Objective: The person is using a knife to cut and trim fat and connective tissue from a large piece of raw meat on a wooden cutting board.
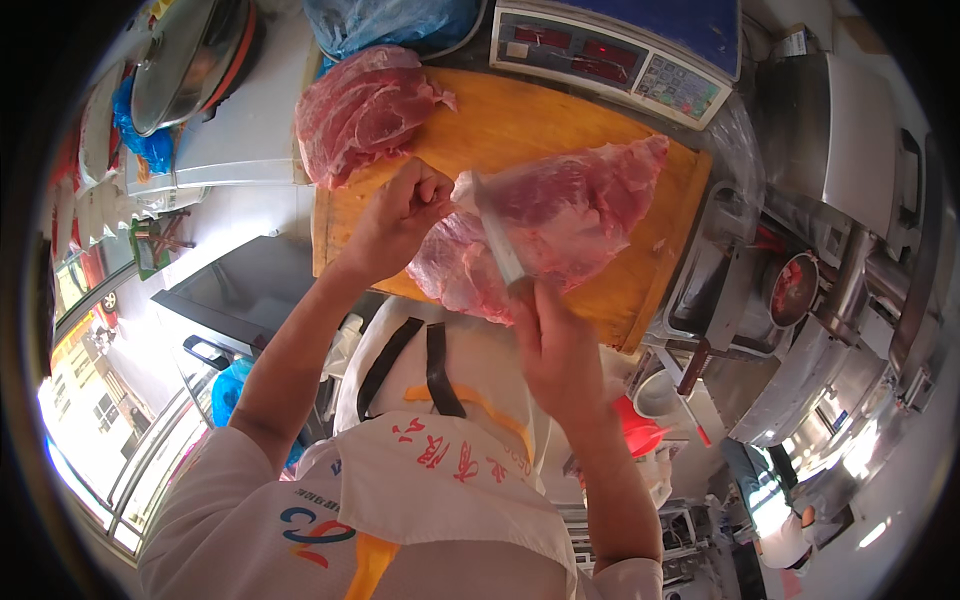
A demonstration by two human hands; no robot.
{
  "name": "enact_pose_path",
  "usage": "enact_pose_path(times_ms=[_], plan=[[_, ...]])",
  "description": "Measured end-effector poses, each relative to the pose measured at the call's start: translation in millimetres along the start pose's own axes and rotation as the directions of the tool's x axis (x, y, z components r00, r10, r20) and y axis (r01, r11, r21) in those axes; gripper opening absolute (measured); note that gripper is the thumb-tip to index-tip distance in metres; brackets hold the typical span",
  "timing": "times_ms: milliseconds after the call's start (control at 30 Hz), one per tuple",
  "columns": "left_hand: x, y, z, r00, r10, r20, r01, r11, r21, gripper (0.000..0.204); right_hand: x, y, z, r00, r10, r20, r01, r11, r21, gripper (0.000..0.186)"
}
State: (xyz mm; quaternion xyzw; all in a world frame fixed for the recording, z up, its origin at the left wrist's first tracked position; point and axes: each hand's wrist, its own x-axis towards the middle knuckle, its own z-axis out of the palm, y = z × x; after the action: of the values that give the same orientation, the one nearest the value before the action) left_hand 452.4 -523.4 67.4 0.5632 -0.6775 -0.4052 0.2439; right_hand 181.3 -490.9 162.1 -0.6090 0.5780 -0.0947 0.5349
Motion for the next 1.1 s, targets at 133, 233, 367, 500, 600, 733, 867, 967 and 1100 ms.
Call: enact_pose_path(times_ms=[133,233,367,500,600,733,867,967,1100], plan=[[-7.8,-4.5,0.7,0.995,-0.067,-0.073,0.056,0.988,-0.144,0.034,-35.3,3.6,4.9,0.999,0.041,0.011,-0.041,0.999,-0.018,0.018],[-6.8,-5.6,-2.4,0.993,-0.040,-0.108,0.024,0.989,-0.144,0.035,-32.5,-2.6,-1.8,0.998,0.064,0.002,-0.064,0.998,-0.024,0.018],[-10.1,-28.1,-2.4,0.972,-0.158,-0.173,0.068,0.897,-0.436,0.027,-10.2,-10.8,-9.7,0.996,0.092,0.022,-0.091,0.995,-0.031,0.017],[-0.8,-8.1,-17.1,0.982,-0.175,-0.075,0.144,0.939,-0.311,0.037,-43.4,3.7,-22.8,0.979,0.200,0.041,-0.200,0.980,-0.001,0.018],[11.2,-8.5,-5.0,0.990,0.012,-0.143,-0.031,0.991,-0.131,0.038,-49.8,-1.9,-29.9,0.940,0.341,0.018,-0.340,0.931,0.129,0.016],[33.0,-2.6,1.5,0.965,0.221,-0.140,-0.226,0.974,-0.016,0.030,-46.3,-5.4,-29.1,0.942,0.335,-0.035,-0.321,0.926,0.198,0.016],[42.9,-7.6,2.6,0.963,0.266,0.050,-0.265,0.964,-0.019,0.026,-42.7,-4.0,-28.2,0.940,0.337,-0.048,-0.310,0.906,0.287,0.021],[52.3,-2.7,0.3,0.977,0.079,0.199,-0.081,0.997,0.002,0.018,-40.7,3.4,-27.3,0.946,0.318,-0.060,-0.287,0.912,0.293,0.022],[60.8,-0.3,-2.0,0.953,0.121,0.276,-0.157,0.981,0.113,0.024,-36.8,4.8,-30.7,0.953,0.301,-0.042,-0.275,0.913,0.303,0.017]])
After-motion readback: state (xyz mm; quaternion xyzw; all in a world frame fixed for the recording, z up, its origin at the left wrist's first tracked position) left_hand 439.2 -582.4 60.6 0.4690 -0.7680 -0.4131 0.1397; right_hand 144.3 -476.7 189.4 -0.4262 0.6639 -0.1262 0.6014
